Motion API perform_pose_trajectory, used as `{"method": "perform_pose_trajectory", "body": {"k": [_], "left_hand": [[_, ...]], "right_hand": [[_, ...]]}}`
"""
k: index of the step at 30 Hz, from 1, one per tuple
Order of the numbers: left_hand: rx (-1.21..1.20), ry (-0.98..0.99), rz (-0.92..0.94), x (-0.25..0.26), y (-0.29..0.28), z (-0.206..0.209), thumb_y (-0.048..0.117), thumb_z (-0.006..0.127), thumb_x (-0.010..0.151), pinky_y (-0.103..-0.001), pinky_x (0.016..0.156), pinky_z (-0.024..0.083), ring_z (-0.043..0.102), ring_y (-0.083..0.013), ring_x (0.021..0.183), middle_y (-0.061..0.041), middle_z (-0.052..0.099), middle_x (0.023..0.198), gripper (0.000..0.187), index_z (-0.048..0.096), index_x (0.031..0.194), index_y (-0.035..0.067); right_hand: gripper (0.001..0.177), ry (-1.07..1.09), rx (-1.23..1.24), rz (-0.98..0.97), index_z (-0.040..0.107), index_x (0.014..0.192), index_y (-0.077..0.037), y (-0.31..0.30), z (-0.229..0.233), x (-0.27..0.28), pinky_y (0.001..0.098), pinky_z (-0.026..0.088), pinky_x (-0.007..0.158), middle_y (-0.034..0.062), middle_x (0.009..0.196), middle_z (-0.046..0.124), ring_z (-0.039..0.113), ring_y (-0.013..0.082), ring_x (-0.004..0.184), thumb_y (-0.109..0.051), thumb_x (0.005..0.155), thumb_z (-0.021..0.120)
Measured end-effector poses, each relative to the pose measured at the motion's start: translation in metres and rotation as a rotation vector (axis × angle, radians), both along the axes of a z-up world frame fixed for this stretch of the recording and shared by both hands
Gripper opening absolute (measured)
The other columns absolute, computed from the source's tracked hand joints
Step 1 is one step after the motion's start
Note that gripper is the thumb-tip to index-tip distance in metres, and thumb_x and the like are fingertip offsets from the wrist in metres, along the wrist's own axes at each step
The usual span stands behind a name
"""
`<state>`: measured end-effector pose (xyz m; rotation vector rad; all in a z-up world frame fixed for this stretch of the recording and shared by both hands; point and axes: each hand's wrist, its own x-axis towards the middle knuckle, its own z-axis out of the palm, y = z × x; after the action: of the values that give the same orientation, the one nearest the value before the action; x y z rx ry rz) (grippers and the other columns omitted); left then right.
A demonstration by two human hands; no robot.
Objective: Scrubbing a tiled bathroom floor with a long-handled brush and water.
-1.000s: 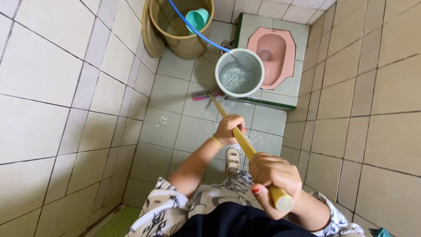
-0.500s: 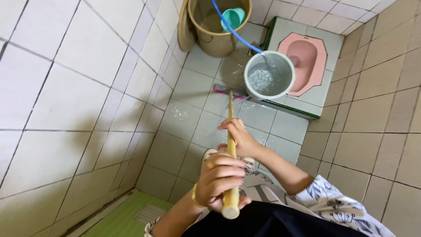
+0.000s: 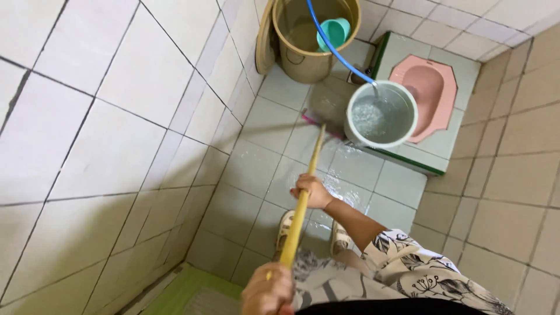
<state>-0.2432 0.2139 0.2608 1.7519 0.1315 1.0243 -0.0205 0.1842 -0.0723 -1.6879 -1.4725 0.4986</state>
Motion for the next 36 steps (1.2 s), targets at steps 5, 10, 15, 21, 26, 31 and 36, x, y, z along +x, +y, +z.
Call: {"method": "perform_pose_trajectory", "body": {"k": [5,10,15,21,26,31,36], "left_hand": [[-0.080,-0.133,-0.039,0.053,0.010,-0.073,0.000,0.053,0.082,-0.037,0.060,0.052,0.047,-0.0213,0.053,-0.006,0.054,0.064,0.016,0.043,0.073,0.009],[-0.997,0.749,0.178,-0.024,0.006,-0.018,0.004,0.059,0.082,-0.027,0.056,0.049,0.053,-0.0149,0.056,-0.009,0.065,0.065,0.016,0.071,0.078,-0.006],[-0.633,0.407,-0.355,-0.040,0.042,-0.032,0.004,0.049,0.095,-0.025,0.078,0.053,0.063,-0.0092,0.067,-0.003,0.063,0.076,0.008,0.055,0.090,0.003],[-0.041,-0.017,0.010,0.060,0.011,-0.078,0.004,0.052,0.081,-0.033,0.057,0.045,0.048,-0.0203,0.056,-0.004,0.053,0.066,0.011,0.047,0.074,0.011],[-0.137,-0.262,0.006,0.047,0.021,-0.043,-0.003,0.050,0.079,-0.027,0.050,0.041,0.041,-0.0133,0.050,0.001,0.046,0.059,0.020,0.041,0.072,0.014],[-0.200,-0.068,-0.184,-0.030,0.021,0.021,0.000,0.058,0.091,-0.024,0.057,0.057,0.064,-0.0138,0.054,-0.004,0.060,0.060,0.024,0.048,0.070,0.007],[-0.024,-0.040,0.072,0.028,-0.001,-0.004,0.010,0.051,0.082,-0.032,0.056,0.048,0.050,-0.0142,0.051,0.002,0.050,0.058,0.010,0.047,0.073,0.014]], "right_hand": [[0.028,-0.020,0.066,-0.087,0.051,0.058,-0.015,0.023,-0.036,0.066,0.0408,0.046,0.104,0.0007,0.057,0.058,0.056,0.0214,0.063,-0.008,0.077,0.071],[0.037,-0.064,0.128,-0.275,0.047,0.059,-0.020,0.027,-0.021,-0.002,0.0344,0.053,0.075,-0.0032,0.063,0.051,0.051,0.0171,0.069,-0.018,0.085,0.073],[0.032,0.117,0.159,-0.244,0.051,0.065,-0.018,0.017,0.020,-0.037,0.0291,0.053,0.079,-0.0059,0.059,0.053,0.052,0.0129,0.062,-0.007,0.080,0.078],[0.023,0.012,0.078,-0.231,0.057,0.067,-0.014,0.020,-0.065,0.074,0.0371,0.053,0.084,0.0015,0.081,0.062,0.061,0.0216,0.086,-0.011,0.077,0.078],[0.024,0.027,0.043,-0.427,0.055,0.074,-0.007,0.029,-0.024,0.021,0.0509,0.035,0.122,0.0103,0.092,0.071,0.069,0.0302,0.110,-0.005,0.080,0.078],[0.033,0.118,0.192,-0.338,0.051,0.067,-0.015,0.012,0.035,-0.069,0.0405,0.057,0.097,-0.0021,0.056,0.053,0.054,0.0137,0.059,-0.003,0.081,0.078],[0.029,0.068,0.105,-0.277,0.049,0.072,-0.016,0.008,-0.023,-0.004,0.0287,0.057,0.070,-0.0017,0.074,0.057,0.055,0.0137,0.069,-0.012,0.087,0.074]]}}
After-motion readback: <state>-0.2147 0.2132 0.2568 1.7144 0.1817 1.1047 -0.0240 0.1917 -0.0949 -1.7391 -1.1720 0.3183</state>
